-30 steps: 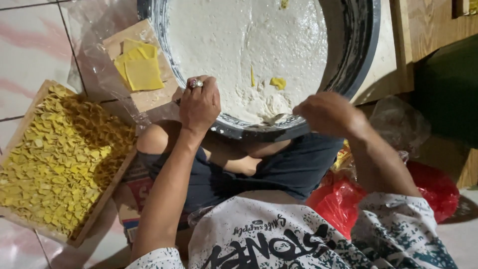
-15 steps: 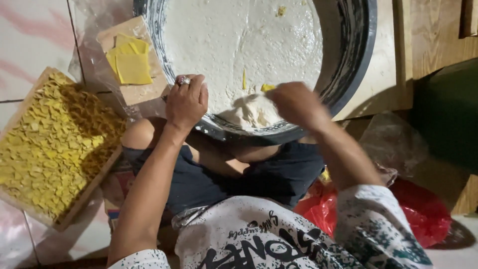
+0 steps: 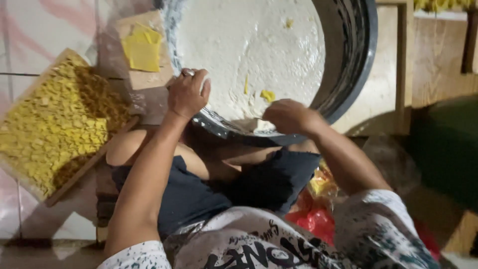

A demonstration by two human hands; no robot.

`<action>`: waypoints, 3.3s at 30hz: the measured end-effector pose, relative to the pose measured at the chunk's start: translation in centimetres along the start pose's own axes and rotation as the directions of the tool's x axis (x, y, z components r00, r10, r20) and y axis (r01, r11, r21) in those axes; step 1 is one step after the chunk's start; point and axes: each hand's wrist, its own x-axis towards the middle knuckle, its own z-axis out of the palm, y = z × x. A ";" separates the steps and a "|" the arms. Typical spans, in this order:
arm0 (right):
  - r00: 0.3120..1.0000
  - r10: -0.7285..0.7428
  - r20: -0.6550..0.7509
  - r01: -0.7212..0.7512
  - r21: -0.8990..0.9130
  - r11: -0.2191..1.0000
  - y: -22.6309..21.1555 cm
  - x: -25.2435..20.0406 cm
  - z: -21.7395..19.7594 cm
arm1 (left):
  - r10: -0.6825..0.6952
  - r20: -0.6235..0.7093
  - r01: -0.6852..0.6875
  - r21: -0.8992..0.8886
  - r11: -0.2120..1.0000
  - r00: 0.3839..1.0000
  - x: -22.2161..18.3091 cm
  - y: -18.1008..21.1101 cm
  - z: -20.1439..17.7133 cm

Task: The person prepares dumplings by placing a small amount of white filling from a large bowl onto square yellow wrappers using a fork and then folding the wrappers by hand.

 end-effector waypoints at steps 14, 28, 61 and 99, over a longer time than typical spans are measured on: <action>0.990 0.069 0.126 -0.064 -0.048 0.997 -0.8 -5.3 -7.3 | -0.045 0.162 0.060 -0.086 0.995 0.986 1.3 1.3 -2.6; 0.981 0.191 0.029 -0.194 0.192 0.962 -0.7 -2.6 -8.1 | 0.035 0.969 0.471 -0.149 0.869 0.243 12.6 2.0 -13.7; 0.933 0.245 0.265 -0.306 0.221 0.926 -3.2 -5.1 -8.8 | -0.552 0.706 0.851 -0.141 0.506 0.445 4.2 -7.7 -10.5; 0.911 0.327 0.251 -0.364 0.115 0.924 -3.8 -3.6 -5.2 | -0.406 0.150 0.419 -0.070 0.905 0.902 -2.8 -8.9 -5.5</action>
